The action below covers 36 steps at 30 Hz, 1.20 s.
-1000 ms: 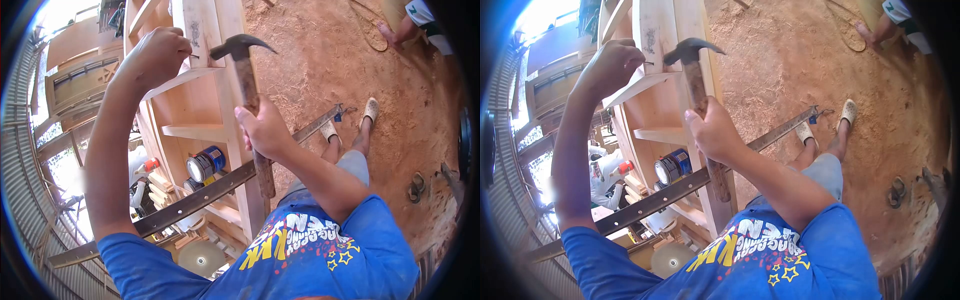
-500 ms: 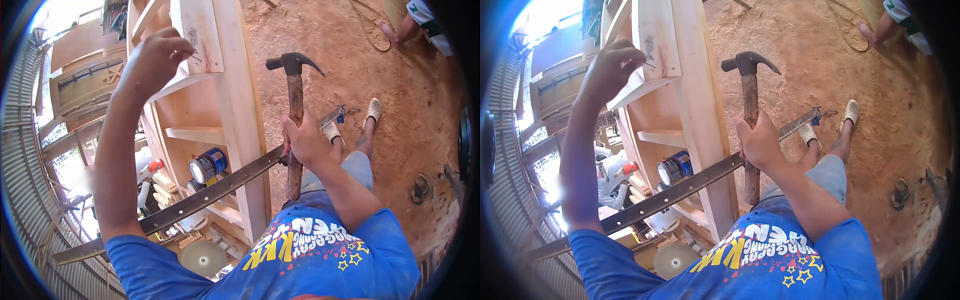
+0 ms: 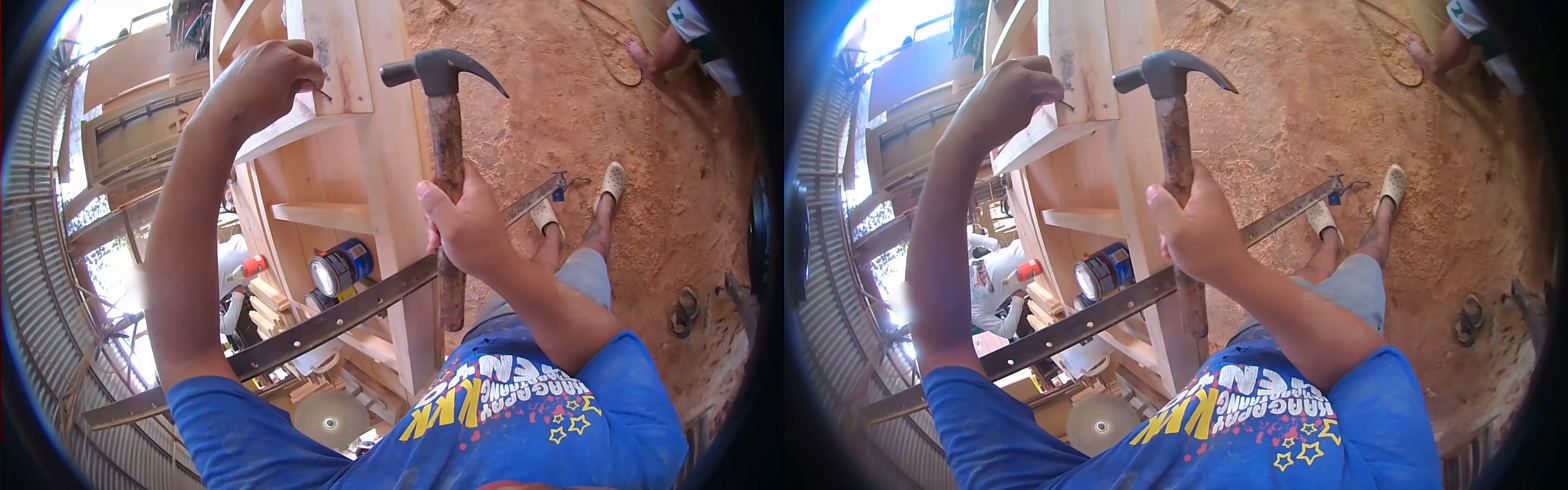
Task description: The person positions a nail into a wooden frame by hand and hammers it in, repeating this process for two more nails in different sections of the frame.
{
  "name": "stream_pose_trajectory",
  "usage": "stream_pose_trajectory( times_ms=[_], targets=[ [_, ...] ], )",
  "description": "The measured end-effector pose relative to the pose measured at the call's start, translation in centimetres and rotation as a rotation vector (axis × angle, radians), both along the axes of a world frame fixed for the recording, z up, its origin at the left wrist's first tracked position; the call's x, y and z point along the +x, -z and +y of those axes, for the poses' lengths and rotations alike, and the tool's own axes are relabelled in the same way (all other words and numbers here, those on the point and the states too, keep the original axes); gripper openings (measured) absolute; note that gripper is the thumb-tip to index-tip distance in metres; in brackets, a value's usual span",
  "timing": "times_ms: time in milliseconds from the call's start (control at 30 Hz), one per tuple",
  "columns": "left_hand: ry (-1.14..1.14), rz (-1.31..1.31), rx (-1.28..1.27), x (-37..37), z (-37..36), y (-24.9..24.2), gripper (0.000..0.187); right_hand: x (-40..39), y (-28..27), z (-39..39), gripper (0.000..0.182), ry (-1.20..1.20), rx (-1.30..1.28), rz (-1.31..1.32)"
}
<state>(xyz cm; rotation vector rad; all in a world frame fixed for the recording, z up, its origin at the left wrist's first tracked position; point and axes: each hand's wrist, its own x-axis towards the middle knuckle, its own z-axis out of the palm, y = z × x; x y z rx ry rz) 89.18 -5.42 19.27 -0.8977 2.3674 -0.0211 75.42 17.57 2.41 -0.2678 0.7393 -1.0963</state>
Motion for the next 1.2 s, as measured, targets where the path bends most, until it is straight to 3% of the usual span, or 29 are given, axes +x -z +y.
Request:
stream_pose_trajectory(
  times_ms=[333,467,567,667,767,867,967,1033,1200],
  targets=[
    [0.089,0.030,0.005,1.1,-0.6,0.3,0.008,4.6,-0.4,-1.3,0.026,-0.078,-0.133,0.170],
    [0.129,0.089,0.000,1.0,-0.4,0.1,0.009,3.8,-1.6,-0.9,0.023,-0.012,0.016,0.053],
    [0.124,0.105,-0.004,1.5,-0.4,0.3,0.010,5.3,-1.0,-0.3,0.022,0.089,-0.032,0.146],
    [0.115,0.101,0.007,1.5,-0.5,0.2,0.010,6.1,0.2,-0.9,0.020,-0.057,-0.117,0.200],
    [0.131,0.133,0.002,2.3,-0.3,0.5,0.009,3.9,-1.8,-1.0,0.020,0.063,-0.014,0.119],
    [0.186,0.177,-0.022,2.9,-0.3,0.7,0.008,2.6,-2.3,-0.7,0.018,0.378,0.002,-0.024],
    [0.197,0.183,-0.018,3.1,-0.7,0.6,0.008,4.1,-1.9,-0.8,0.020,0.220,0.063,0.064],
    [0.171,0.142,-0.016,3.0,-0.3,0.6,0.008,4.8,0.3,-1.6,0.025,-0.234,-0.114,0.329],
    [0.152,0.246,-0.012,3.0,0.2,0.5,0.011,2.1,1.1,-1.5,0.028,0.095,-0.040,0.368]
  ],
)
